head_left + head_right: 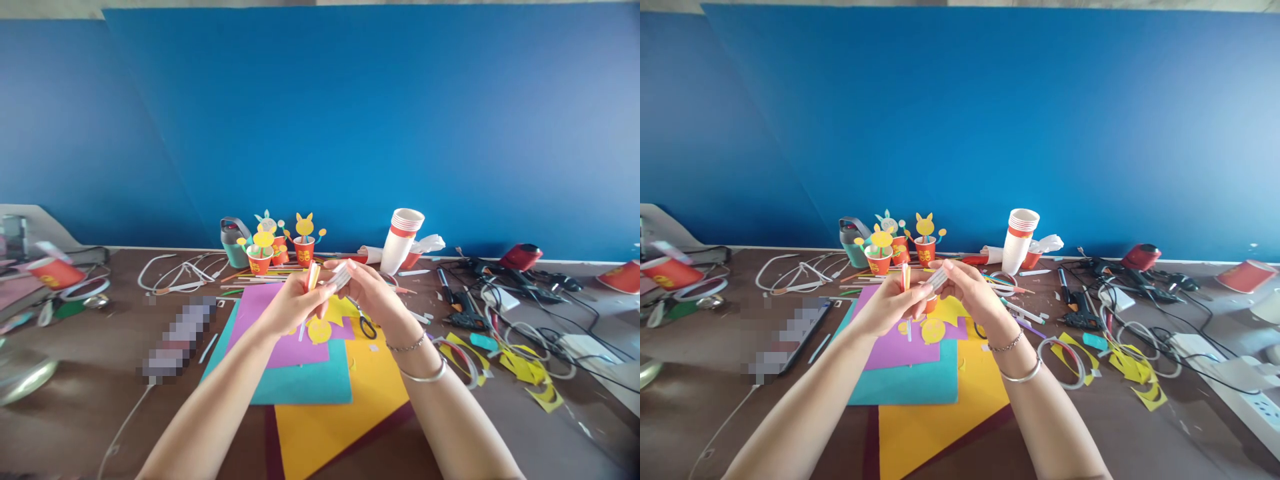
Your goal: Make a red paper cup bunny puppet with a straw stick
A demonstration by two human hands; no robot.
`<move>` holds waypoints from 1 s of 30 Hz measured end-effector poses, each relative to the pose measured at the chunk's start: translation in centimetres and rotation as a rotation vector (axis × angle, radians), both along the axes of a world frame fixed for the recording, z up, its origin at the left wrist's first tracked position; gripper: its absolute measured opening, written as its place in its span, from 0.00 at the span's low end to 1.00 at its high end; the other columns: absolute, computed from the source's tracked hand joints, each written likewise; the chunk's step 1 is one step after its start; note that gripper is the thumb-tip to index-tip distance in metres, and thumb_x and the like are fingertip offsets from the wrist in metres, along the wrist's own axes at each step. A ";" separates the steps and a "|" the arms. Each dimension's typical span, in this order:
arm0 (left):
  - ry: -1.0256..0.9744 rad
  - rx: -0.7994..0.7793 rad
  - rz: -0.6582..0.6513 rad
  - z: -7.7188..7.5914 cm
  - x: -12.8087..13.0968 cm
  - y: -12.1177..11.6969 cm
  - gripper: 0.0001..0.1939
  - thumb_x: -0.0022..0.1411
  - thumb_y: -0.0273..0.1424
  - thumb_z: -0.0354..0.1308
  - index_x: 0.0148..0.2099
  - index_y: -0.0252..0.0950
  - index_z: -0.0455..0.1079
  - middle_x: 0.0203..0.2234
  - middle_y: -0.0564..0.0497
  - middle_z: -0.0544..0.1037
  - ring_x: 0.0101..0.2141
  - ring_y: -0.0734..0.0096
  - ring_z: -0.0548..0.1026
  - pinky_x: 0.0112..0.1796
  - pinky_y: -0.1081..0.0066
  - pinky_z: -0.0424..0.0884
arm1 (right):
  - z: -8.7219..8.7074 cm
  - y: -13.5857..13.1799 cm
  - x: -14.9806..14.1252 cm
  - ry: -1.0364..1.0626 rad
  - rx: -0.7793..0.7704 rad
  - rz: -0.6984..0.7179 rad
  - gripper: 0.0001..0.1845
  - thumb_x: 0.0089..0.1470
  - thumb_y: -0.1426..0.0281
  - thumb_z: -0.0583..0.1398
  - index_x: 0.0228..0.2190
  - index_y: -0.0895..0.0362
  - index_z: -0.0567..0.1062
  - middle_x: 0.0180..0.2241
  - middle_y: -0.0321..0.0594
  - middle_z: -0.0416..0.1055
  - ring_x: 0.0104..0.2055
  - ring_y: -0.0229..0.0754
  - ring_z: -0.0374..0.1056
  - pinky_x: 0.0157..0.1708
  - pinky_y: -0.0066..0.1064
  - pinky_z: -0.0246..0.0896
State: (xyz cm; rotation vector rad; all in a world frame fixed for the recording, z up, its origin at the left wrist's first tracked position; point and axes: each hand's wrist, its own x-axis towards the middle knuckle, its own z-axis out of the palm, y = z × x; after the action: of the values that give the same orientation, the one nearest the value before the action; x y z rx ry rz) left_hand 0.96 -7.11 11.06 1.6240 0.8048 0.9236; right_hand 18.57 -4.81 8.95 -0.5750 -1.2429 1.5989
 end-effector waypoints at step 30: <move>-0.057 0.033 0.024 0.3 0.1 -0.1 0.17 0.61 0.43 0.57 0.29 0.34 0.69 0.13 0.57 0.65 0.15 0.82 0.58 0.18 0.77 0.53 | 0.3 -0.4 -0.7 0.043 -0.065 -0.002 0.23 0.54 0.50 0.63 0.34 0.58 0.81 0.26 0.39 0.76 0.27 0.36 0.71 0.27 0.26 0.64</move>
State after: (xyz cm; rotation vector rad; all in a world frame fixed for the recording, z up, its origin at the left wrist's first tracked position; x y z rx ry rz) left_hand 1.03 -7.24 11.32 1.6124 0.7744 1.0007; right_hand 17.86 -5.22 9.26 -0.5801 -1.1619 1.6466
